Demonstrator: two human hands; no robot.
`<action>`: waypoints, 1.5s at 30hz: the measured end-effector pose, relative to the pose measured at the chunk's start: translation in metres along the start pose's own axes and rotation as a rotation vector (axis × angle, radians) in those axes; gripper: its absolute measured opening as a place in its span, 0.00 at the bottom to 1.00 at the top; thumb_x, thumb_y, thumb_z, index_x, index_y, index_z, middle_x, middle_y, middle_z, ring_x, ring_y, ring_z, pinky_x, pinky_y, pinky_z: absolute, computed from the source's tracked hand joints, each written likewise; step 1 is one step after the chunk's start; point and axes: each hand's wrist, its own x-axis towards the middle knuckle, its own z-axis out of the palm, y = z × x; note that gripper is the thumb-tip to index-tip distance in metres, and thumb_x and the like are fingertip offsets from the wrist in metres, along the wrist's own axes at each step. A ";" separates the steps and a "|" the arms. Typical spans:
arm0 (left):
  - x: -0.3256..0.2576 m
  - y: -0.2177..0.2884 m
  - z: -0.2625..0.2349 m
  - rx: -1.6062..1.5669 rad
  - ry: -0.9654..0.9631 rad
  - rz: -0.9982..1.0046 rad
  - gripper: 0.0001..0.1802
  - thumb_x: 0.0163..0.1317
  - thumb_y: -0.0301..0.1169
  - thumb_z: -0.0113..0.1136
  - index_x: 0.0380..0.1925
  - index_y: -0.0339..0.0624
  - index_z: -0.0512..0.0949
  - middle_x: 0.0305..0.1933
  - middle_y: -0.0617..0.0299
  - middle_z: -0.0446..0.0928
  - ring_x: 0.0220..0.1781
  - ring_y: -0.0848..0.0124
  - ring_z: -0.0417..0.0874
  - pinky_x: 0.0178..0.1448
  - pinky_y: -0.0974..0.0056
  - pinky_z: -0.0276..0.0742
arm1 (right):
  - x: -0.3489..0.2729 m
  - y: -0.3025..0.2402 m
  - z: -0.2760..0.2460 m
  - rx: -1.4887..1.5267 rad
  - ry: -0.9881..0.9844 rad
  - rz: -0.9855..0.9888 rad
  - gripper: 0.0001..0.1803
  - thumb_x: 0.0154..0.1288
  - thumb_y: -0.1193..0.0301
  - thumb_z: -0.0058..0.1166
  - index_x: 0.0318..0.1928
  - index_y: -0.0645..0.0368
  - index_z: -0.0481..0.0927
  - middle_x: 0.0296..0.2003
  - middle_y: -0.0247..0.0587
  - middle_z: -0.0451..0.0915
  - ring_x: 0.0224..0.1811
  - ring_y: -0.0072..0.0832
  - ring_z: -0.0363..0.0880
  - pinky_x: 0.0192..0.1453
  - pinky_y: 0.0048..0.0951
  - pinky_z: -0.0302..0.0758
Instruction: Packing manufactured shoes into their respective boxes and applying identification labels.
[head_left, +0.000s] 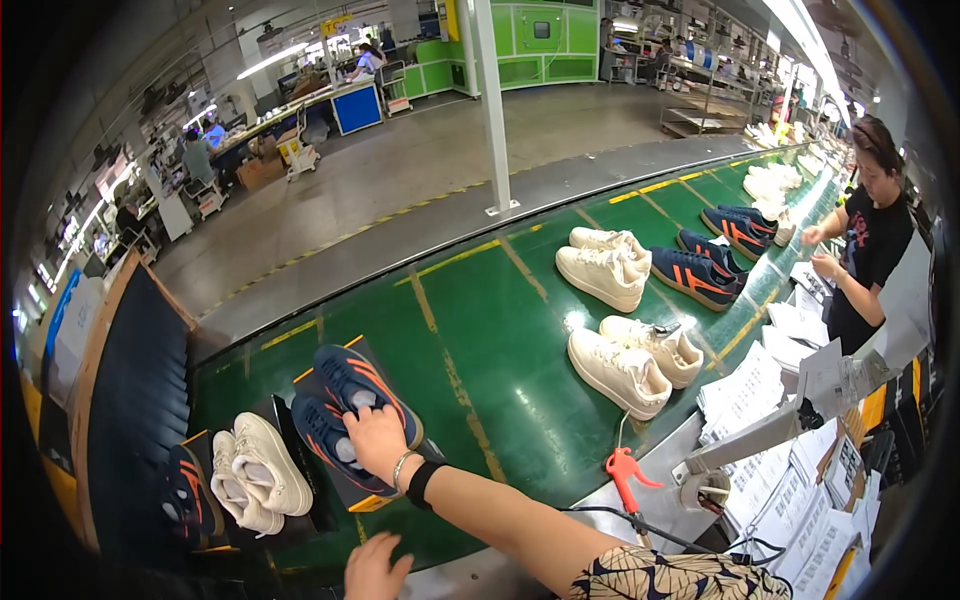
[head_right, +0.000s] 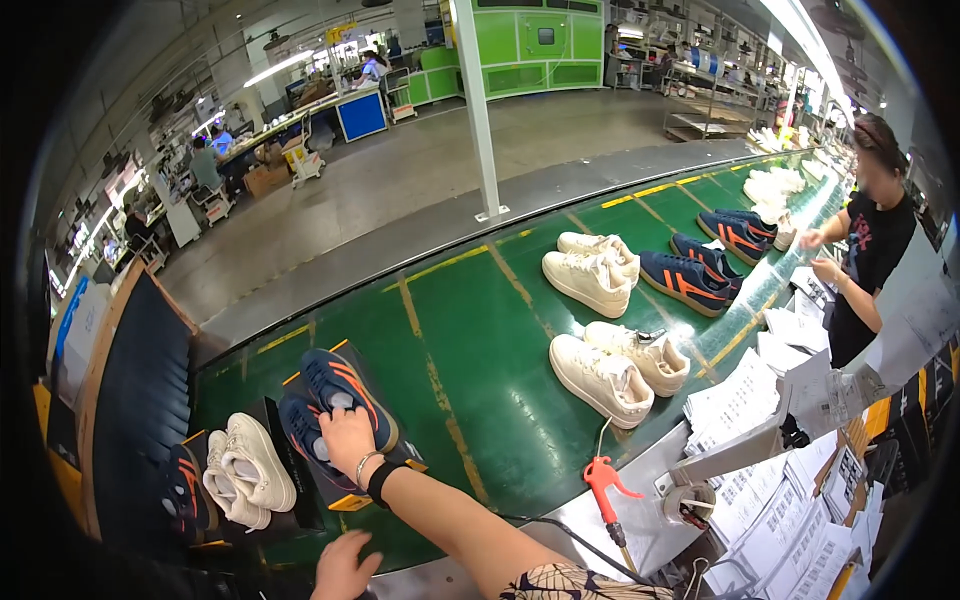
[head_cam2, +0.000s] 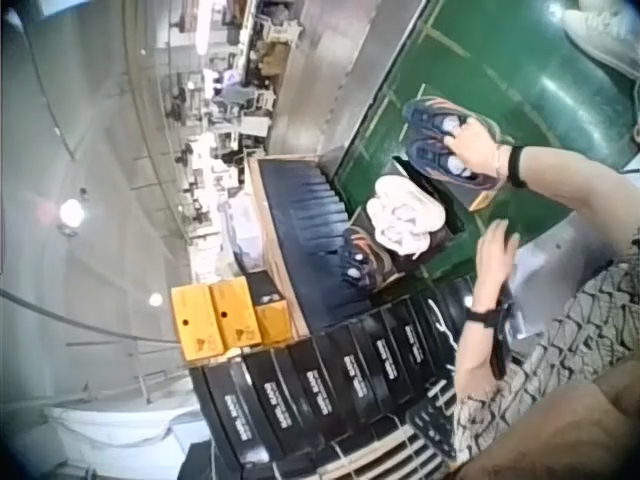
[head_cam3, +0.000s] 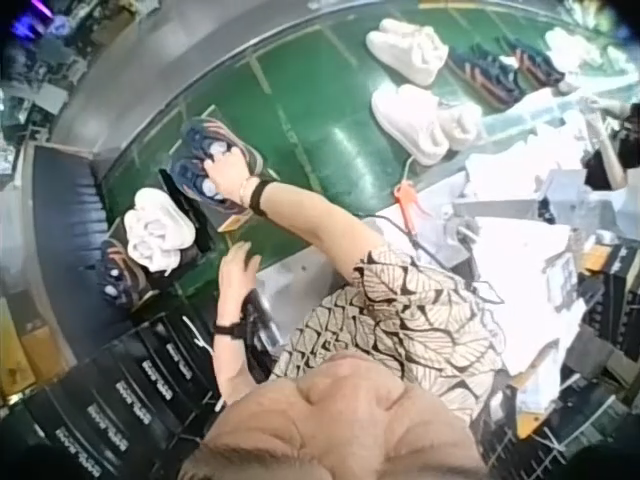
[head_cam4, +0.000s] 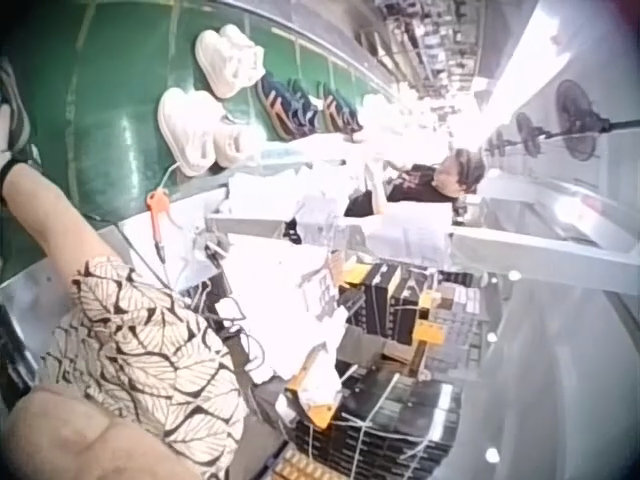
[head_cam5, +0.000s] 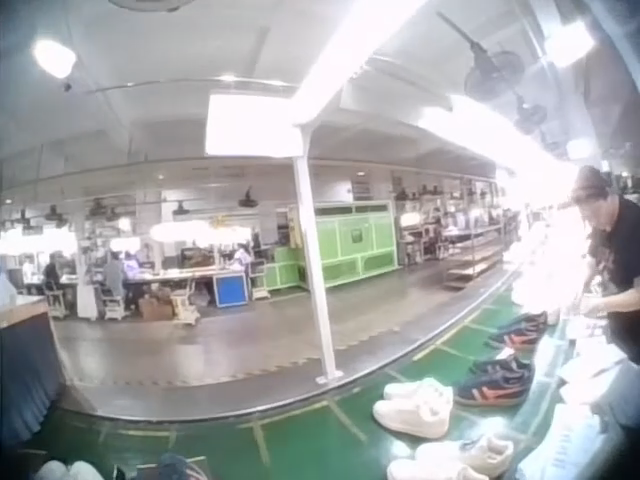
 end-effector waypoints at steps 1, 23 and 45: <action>-0.028 0.001 -0.018 0.014 0.044 -0.041 0.27 0.52 0.39 0.63 0.52 0.42 0.72 0.56 0.46 0.70 0.59 0.53 0.70 0.61 0.49 0.62 | -0.001 -0.003 -0.003 0.013 -0.010 -0.014 0.12 0.51 0.71 0.48 0.39 0.54 0.74 0.29 0.40 0.77 0.32 0.37 0.77 0.40 0.39 0.67; -0.256 0.054 0.093 -0.145 0.200 -0.563 0.48 0.39 0.64 0.60 0.61 0.57 0.61 0.69 0.47 0.46 0.70 0.43 0.40 0.63 0.32 0.37 | -0.284 0.074 -0.057 0.660 -0.420 0.346 0.13 0.49 0.77 0.54 0.39 0.60 0.78 0.32 0.42 0.78 0.26 0.26 0.74 0.34 0.26 0.73; -0.171 0.148 -0.066 0.224 0.520 0.081 0.21 0.49 0.29 0.64 0.45 0.34 0.74 0.39 0.47 0.76 0.41 0.52 0.76 0.47 0.57 0.71 | -0.298 0.309 -0.146 0.310 0.389 0.903 0.10 0.52 0.72 0.51 0.35 0.61 0.78 0.30 0.46 0.79 0.33 0.37 0.78 0.40 0.33 0.74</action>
